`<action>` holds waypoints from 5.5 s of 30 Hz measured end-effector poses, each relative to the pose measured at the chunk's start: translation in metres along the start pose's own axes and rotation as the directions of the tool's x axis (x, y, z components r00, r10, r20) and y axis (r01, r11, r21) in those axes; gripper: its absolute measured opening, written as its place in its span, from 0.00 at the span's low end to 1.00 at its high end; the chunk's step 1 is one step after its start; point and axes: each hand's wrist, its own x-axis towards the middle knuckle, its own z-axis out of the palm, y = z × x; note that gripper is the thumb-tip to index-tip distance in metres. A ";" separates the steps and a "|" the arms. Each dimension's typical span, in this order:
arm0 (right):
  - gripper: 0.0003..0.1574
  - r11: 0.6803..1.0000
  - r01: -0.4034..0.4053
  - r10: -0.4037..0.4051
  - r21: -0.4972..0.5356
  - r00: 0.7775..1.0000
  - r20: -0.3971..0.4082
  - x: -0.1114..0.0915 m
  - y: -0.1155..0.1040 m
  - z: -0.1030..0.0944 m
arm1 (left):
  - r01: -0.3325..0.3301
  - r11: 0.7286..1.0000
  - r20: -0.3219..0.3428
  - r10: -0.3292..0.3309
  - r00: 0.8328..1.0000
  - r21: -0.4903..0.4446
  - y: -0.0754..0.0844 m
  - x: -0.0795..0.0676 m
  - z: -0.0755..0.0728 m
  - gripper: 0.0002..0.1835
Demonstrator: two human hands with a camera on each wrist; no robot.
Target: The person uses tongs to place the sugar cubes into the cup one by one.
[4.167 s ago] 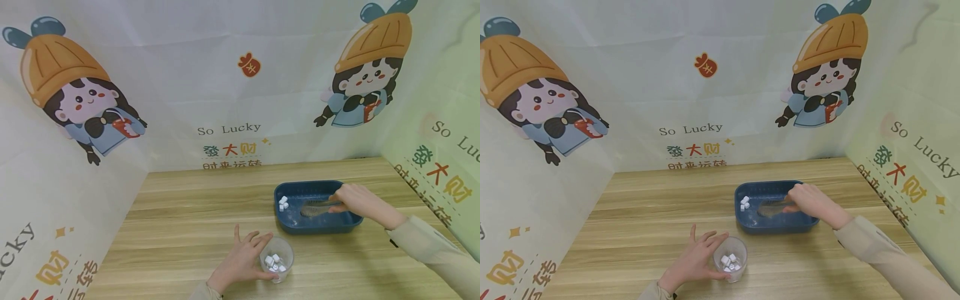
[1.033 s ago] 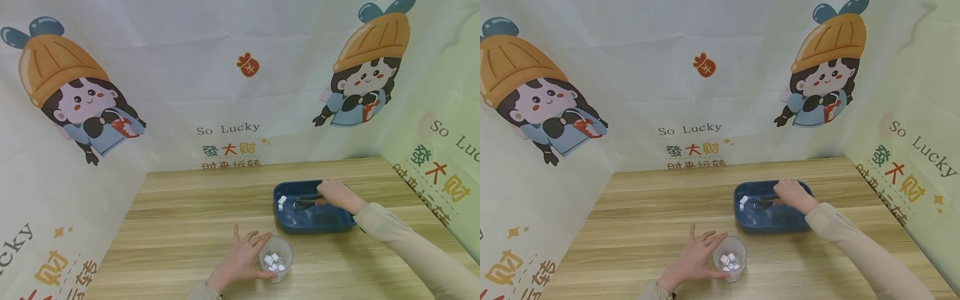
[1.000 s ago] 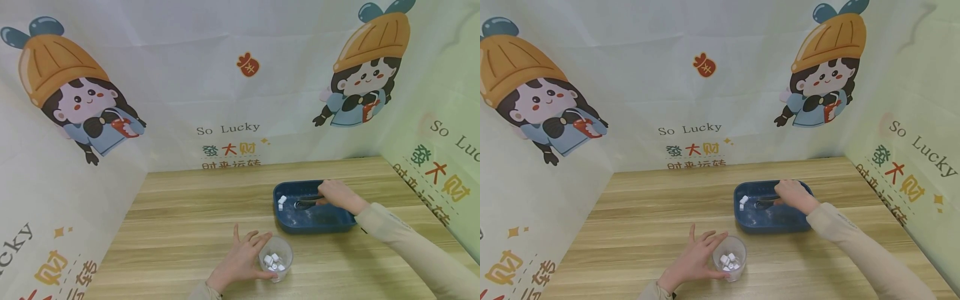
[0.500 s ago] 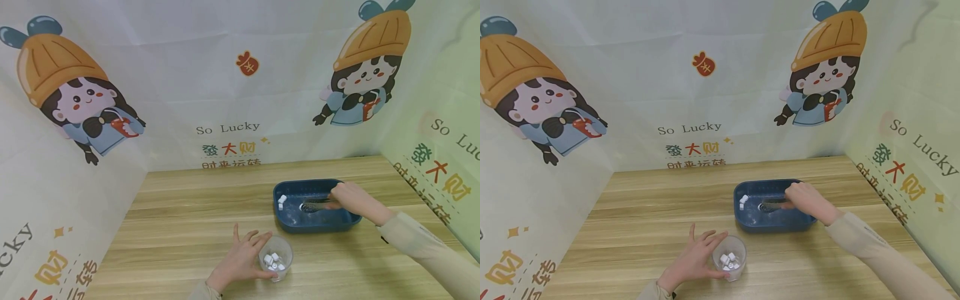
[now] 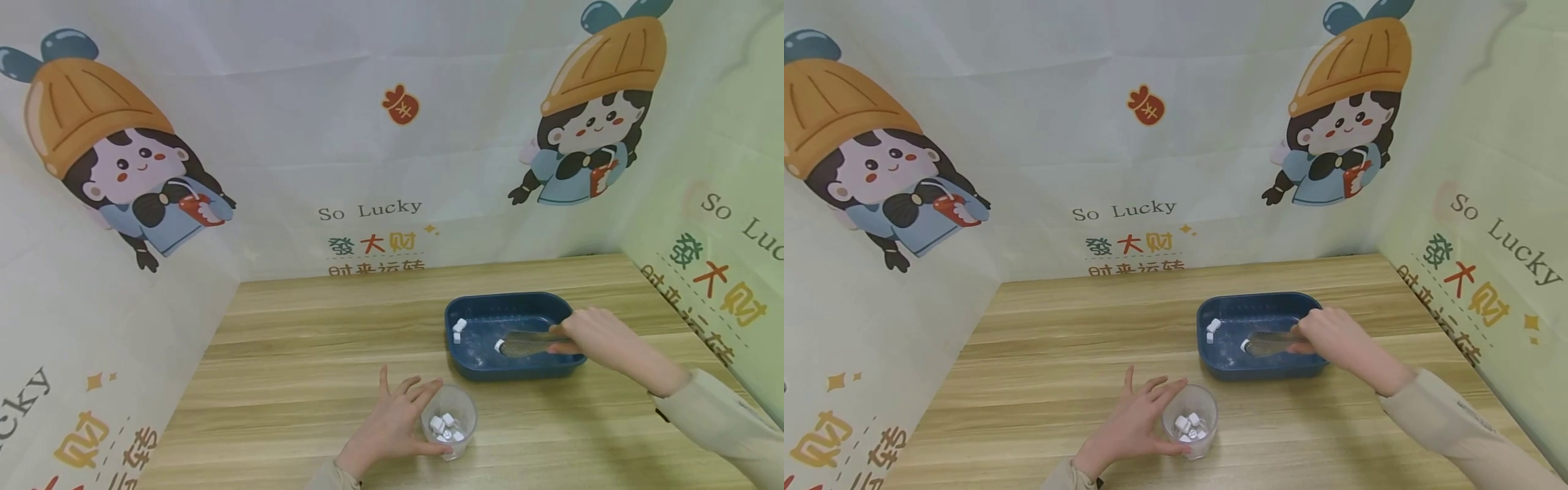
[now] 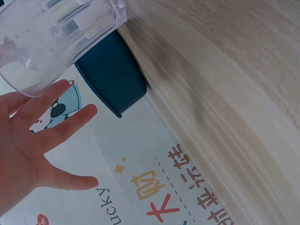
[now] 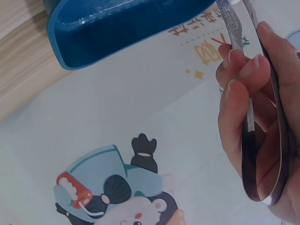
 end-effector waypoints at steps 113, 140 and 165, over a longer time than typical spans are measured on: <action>0.23 0.984 0.129 -0.123 0.127 0.991 -0.057 -0.023 -0.038 -0.013 | 0.011 0.999 0.016 -0.010 1.000 -0.042 0.001 -0.001 -0.002 0.50; 0.20 0.997 0.002 0.001 0.072 0.999 -0.053 -0.003 0.026 -0.002 | 0.004 1.000 0.019 -0.003 1.000 -0.025 0.000 -0.001 -0.002 0.50; 0.22 0.979 -0.131 0.118 0.156 0.989 0.089 0.022 0.051 0.011 | -0.013 1.000 -0.017 0.013 1.000 -0.014 0.000 -0.001 0.000 0.50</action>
